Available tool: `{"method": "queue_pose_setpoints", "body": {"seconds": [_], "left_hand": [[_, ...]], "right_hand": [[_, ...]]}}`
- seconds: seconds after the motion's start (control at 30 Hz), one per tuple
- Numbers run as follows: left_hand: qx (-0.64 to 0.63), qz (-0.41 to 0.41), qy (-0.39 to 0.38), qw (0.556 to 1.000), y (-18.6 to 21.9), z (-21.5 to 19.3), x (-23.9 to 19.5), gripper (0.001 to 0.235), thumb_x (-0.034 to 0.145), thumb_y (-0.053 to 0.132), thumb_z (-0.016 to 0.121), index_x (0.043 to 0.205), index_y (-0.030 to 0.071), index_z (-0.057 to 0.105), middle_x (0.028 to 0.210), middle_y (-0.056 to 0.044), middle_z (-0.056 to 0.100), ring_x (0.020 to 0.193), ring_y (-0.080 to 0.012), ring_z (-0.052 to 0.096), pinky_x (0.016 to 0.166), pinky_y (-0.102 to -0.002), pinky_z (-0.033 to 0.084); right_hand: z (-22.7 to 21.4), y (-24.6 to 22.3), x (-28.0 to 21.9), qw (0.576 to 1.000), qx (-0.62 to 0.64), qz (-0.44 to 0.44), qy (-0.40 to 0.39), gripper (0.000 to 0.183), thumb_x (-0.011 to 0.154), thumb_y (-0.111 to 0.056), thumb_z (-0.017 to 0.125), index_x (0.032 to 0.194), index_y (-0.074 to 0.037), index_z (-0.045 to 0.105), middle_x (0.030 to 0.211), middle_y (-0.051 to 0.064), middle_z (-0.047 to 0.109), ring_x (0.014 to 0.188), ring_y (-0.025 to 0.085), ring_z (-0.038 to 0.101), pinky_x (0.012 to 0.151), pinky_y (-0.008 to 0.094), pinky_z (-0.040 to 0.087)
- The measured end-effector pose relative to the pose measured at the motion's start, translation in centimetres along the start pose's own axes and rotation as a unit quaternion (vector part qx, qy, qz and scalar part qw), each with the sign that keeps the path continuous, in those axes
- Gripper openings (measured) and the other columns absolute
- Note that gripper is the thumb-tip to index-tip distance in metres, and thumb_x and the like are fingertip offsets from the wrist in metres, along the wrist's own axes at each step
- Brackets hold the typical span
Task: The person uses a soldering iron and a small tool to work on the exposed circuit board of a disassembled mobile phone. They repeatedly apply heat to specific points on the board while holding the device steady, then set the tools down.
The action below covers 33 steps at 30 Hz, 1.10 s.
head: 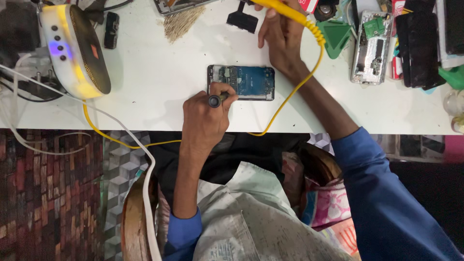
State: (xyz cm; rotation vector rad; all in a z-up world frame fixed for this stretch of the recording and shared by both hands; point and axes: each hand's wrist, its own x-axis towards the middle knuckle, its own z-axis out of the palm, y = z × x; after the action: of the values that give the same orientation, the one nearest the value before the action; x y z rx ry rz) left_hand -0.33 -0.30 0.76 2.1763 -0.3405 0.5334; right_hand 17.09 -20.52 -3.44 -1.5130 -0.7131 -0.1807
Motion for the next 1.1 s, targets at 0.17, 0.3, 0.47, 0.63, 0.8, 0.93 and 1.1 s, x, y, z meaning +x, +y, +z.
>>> {"method": "queue_pose_setpoints", "body": {"seconds": [0.17,0.3,0.47,0.63,0.8,0.93,1.1], "left_hand": [[-0.003,-0.002,0.004,1.0,0.1,-0.1,-0.1,0.015,0.099,0.009,0.072,0.094,0.0,0.06,0.088,-0.004,0.072,0.056,-0.0277,0.059,0.057,-0.04,0.049],[-0.004,0.011,0.009,1.0,0.0,-0.3,0.0,0.014,0.099,0.008,0.071,0.094,0.0,0.06,0.091,-0.004,0.072,0.058,-0.0289,0.06,0.058,-0.04,0.049],[-0.012,0.029,0.011,0.999,-0.3,-0.3,-0.1,0.015,0.099,0.005,0.07,0.095,-0.001,0.057,0.098,-0.007,0.071,0.064,-0.0323,0.063,0.059,-0.042,0.048],[0.006,0.03,0.01,0.999,-0.5,0.1,-0.5,0.017,0.098,0.005,0.072,0.095,0.001,0.056,0.1,-0.005,0.071,0.063,-0.0321,0.061,0.058,-0.043,0.048],[0.023,0.035,0.012,0.999,-0.5,0.3,-0.5,0.017,0.099,0.006,0.072,0.095,0.002,0.055,0.101,-0.004,0.07,0.061,-0.0298,0.059,0.057,-0.041,0.047],[0.025,0.055,0.02,0.998,-0.6,0.2,-0.6,0.021,0.103,0.005,0.071,0.097,-0.003,0.052,0.102,-0.005,0.07,0.061,-0.0296,0.058,0.057,-0.039,0.045],[0.016,0.033,0.007,0.999,-0.5,0.2,-0.4,0.022,0.102,0.006,0.072,0.094,-0.002,0.054,0.099,-0.005,0.07,0.058,-0.0276,0.058,0.055,-0.039,0.046]], "right_hand": [[-0.8,0.4,-0.7,0.995,-0.034,-0.064,0.068,0.03,0.12,-0.036,0.041,0.134,-0.01,0.042,0.106,0.015,0.059,0.054,0.019,0.061,0.042,0.026,0.043],[-1.6,-1.2,-2.3,0.975,-0.019,-0.096,0.201,0.04,0.115,-0.048,0.04,0.128,-0.01,0.044,0.104,0.015,0.063,0.053,0.017,0.058,0.039,0.026,0.044],[-3.6,-6.2,-7.5,0.892,0.08,-0.177,0.409,0.018,0.114,-0.023,0.052,0.113,-0.005,0.051,0.088,0.008,0.05,0.048,0.008,0.04,0.038,0.025,0.036],[-1.9,-10.3,-13.6,0.873,-0.111,-0.101,0.464,0.035,0.116,-0.039,0.057,0.11,-0.007,0.043,0.094,0.005,0.041,0.059,0.015,0.04,0.044,0.028,0.035],[-0.5,-10.5,-14.3,0.863,-0.023,-0.046,0.502,0.041,0.108,-0.049,0.052,0.102,-0.012,0.039,0.086,0.003,0.042,0.05,0.013,0.041,0.04,0.025,0.032],[-0.4,-10.2,-14.7,0.833,0.012,0.008,0.553,0.04,0.109,-0.048,0.049,0.1,-0.01,0.041,0.084,0.003,0.045,0.049,0.013,0.041,0.04,0.026,0.03],[-0.7,-10.1,-14.6,0.828,0.031,0.012,0.56,0.039,0.112,-0.045,0.051,0.102,-0.008,0.046,0.081,0.008,0.053,0.052,0.012,0.039,0.043,0.025,0.029]]}}
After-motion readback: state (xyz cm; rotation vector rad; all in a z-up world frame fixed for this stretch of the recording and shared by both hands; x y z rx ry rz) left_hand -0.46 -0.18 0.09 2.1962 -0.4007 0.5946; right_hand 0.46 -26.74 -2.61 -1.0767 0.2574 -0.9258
